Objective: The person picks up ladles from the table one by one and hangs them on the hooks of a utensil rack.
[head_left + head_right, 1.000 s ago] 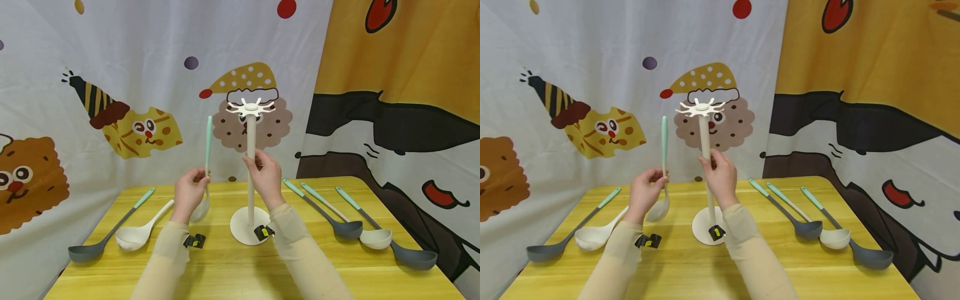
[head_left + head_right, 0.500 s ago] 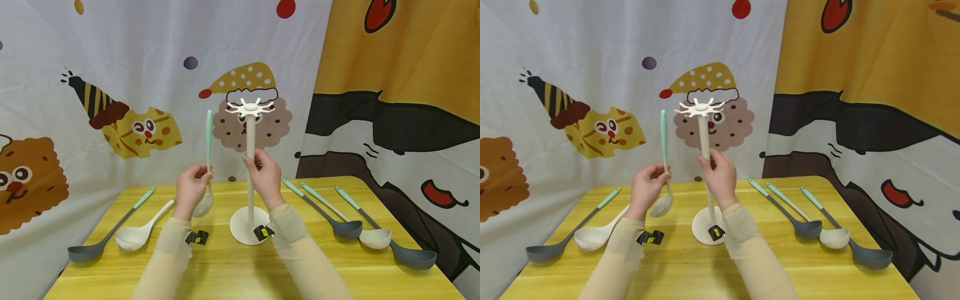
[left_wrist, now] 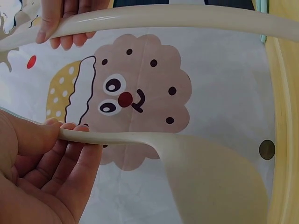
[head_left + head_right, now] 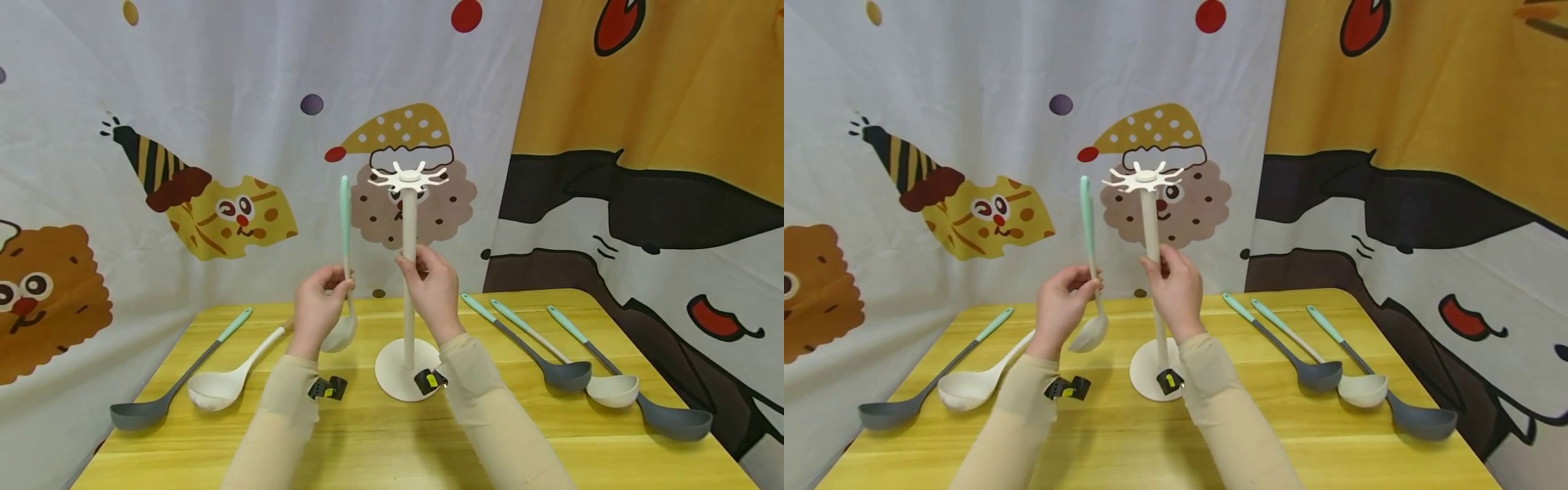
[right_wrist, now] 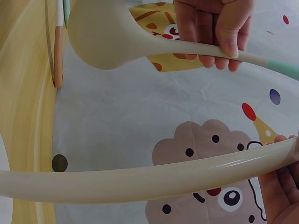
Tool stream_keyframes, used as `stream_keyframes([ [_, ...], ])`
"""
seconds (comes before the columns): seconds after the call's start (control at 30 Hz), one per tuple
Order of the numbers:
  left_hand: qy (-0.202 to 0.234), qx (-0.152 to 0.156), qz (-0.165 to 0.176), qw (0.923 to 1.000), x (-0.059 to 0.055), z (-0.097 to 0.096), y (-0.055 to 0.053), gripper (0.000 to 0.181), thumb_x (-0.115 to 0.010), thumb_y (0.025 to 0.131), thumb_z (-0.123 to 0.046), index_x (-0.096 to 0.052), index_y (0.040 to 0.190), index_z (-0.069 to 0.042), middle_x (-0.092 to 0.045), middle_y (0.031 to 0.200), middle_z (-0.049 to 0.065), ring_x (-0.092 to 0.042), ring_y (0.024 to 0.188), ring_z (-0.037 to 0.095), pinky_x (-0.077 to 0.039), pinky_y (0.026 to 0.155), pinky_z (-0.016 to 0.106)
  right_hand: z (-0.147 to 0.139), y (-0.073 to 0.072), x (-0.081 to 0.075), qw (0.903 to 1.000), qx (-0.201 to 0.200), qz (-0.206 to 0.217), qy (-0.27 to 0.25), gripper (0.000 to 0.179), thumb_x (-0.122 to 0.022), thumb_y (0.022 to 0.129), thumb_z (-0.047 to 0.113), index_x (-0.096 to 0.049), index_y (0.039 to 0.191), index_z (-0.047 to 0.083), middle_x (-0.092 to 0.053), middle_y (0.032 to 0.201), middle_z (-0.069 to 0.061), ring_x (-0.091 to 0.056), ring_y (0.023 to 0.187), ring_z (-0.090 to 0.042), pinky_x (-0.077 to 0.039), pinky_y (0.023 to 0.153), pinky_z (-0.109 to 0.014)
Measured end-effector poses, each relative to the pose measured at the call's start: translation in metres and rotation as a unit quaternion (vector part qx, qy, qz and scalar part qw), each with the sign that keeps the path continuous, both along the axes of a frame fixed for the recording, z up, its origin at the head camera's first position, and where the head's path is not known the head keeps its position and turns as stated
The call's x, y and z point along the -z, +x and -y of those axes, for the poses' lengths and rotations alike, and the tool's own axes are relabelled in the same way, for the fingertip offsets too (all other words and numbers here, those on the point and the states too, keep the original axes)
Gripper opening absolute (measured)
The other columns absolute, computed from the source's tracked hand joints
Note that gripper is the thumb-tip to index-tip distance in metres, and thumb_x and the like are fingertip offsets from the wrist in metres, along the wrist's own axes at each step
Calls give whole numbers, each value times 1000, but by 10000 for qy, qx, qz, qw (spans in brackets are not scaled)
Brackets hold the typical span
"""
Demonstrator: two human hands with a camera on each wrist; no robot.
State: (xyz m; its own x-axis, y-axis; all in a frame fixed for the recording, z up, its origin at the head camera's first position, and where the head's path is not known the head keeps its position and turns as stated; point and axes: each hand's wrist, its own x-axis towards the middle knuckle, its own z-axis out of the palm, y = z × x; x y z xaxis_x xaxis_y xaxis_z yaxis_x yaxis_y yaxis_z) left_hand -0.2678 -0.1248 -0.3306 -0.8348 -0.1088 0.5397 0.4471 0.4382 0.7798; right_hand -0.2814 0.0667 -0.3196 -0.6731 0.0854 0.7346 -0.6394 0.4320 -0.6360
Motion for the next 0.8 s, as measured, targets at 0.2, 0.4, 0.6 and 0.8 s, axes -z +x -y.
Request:
stream_keyframes([
  [0.2,51,69,13,10000,-2,-3,-2,12,-70,92,-6,-74,103,-4,-72,91,9,-66,82,22,-56,75,37,0,1,-1,10000,-9,-23,-13,17,-69,95,22,-71,102,6,-64,82,-8,-60,71,-21,-53,64,-35],
  [0.4,220,159,36,9996,-5,-6,-2,13,-69,92,-3,-74,103,-2,-72,93,11,-66,82,24,-57,73,34,0,1,-1,10000,-2,-6,-4,20,-68,96,25,-71,102,6,-64,83,-8,-60,72,-21,-52,64,-35],
  [0.6,268,161,89,9995,-7,-8,-2,12,-69,93,-5,-74,103,-4,-73,92,9,-66,83,22,-57,71,33,1,1,-1,10000,12,30,-11,18,-69,95,22,-70,102,6,-63,82,-8,-59,71,-21,-52,64,-35],
  [0.8,287,186,38,9994,-11,-11,-2,13,-68,92,-4,-74,103,-4,-73,93,10,-67,83,22,-58,71,33,1,1,-1,10000,16,21,-33,17,-69,95,21,-71,102,6,-64,83,-8,-60,71,-21,-52,64,-35],
])
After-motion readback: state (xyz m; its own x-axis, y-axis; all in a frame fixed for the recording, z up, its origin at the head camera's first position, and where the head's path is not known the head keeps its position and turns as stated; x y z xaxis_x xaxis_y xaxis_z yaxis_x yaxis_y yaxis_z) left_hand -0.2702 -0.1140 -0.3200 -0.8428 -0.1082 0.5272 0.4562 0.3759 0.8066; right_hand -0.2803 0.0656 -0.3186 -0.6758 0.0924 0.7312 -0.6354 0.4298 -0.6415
